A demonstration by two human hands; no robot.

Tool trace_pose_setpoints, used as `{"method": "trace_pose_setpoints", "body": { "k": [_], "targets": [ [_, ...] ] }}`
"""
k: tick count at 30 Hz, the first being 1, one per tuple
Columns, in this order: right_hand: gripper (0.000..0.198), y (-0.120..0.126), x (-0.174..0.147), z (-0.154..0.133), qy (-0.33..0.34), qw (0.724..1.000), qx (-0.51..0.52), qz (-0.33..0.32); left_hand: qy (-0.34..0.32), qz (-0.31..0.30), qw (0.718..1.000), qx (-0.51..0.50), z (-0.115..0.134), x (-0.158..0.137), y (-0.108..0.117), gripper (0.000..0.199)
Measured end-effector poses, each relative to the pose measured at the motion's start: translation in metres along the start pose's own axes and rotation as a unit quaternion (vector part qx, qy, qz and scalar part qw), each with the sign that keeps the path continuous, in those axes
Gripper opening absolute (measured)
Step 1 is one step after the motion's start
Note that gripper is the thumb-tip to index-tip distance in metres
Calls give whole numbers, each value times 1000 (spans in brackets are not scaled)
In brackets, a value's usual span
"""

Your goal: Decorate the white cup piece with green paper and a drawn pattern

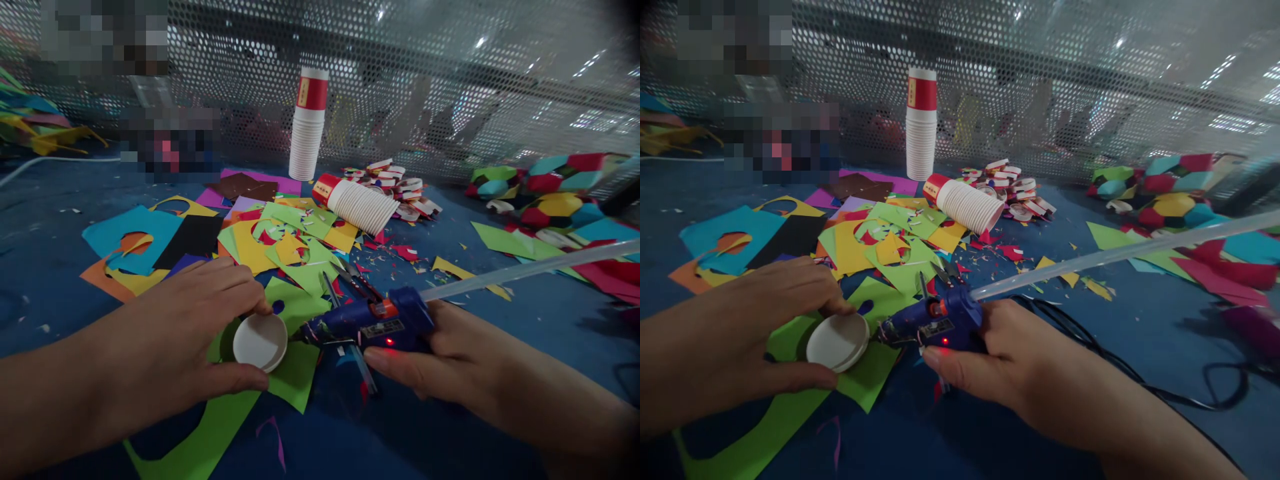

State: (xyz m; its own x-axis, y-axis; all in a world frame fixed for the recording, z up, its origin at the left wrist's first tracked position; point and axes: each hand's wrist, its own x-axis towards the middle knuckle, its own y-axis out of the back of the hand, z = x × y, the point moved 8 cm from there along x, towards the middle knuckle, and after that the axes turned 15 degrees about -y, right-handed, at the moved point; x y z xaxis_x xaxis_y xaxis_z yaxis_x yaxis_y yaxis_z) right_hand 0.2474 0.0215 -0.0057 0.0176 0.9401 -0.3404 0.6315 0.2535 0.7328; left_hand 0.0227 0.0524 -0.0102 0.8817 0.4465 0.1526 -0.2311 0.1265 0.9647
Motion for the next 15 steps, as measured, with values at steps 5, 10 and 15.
{"method": "trace_pose_setpoints", "body": {
  "k": [5, 10, 15],
  "targets": [
    [45, -5, 0, 8, -16, 998, -63, -19, 6, -2, 1000, -15, -2, -3, 0, 47],
    [36, -11, 4, 15, -26, 995, 40, -91, 23, -12, 999, -25, -4, -2, -3, 47],
    [38, -7, 11, 14, -52, 975, 163, -139, 35, -13, 998, -41, -5, -3, -3, 45]
  ]
}}
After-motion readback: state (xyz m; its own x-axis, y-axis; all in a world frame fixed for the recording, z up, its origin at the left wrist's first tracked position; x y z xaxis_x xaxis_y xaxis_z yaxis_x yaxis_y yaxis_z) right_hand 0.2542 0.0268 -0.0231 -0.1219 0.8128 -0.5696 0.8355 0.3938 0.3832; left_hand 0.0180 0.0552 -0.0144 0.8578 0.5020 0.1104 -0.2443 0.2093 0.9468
